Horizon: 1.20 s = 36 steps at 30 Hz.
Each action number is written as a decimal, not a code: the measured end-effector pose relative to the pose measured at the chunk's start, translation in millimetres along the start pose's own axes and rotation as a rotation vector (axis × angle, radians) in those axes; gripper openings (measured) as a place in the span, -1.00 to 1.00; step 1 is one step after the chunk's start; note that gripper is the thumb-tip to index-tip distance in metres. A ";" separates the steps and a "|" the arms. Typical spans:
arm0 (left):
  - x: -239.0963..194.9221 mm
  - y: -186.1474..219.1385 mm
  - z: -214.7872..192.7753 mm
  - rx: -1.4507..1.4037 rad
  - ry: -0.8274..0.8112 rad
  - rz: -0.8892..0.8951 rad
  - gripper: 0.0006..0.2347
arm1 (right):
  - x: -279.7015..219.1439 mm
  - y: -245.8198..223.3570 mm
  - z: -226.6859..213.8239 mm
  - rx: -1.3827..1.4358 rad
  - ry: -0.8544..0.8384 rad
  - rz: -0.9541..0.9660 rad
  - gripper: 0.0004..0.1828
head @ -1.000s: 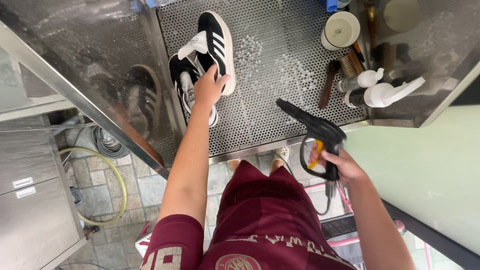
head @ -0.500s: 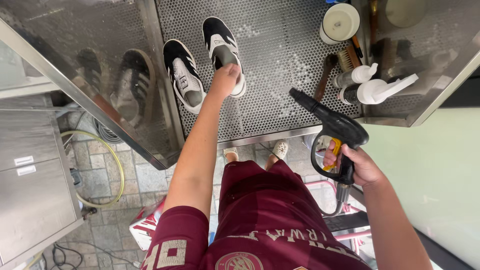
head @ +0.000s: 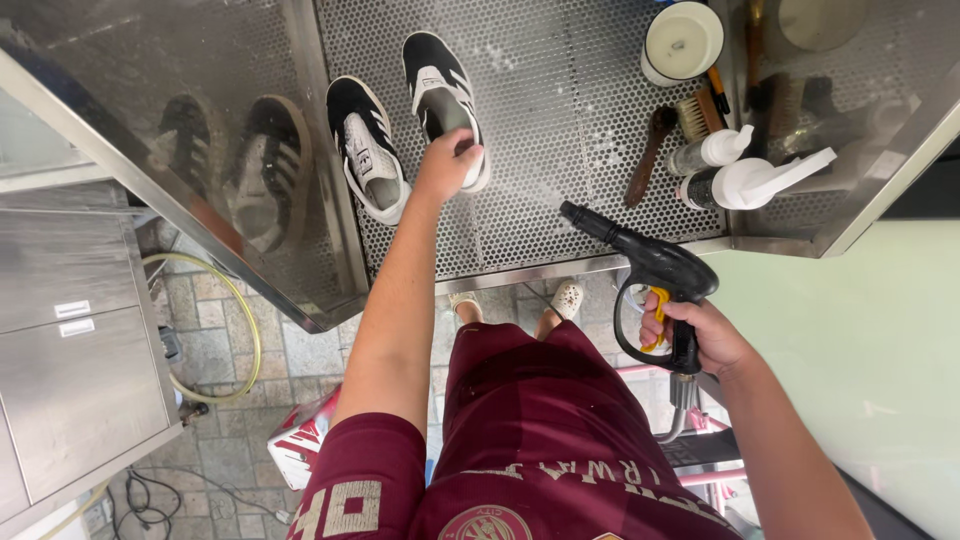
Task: The person cleans a pair of black and white sneakers and a pair of colorful sneakers using a high-pressure water spray gun. They systematically spray the uppers, soles, and interiors of the shoes on a metal grate, then rinse them under a running tap in a stainless steel sink.
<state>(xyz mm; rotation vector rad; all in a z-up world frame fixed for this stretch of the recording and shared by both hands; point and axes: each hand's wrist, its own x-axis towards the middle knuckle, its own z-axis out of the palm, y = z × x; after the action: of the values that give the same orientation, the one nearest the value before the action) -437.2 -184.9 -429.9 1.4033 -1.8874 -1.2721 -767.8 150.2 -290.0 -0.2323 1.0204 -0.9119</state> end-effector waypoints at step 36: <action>-4.2 -3.3 67.0 -0.844 0.176 -0.151 -0.63 | -27.7 51.1 75.4 -0.269 0.307 -0.205 -0.85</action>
<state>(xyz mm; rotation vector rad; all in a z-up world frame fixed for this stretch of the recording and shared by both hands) -487.0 -154.5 -463.2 1.1340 -0.9321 -1.6699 -684.3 185.4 -260.7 -0.4388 1.4256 -1.0137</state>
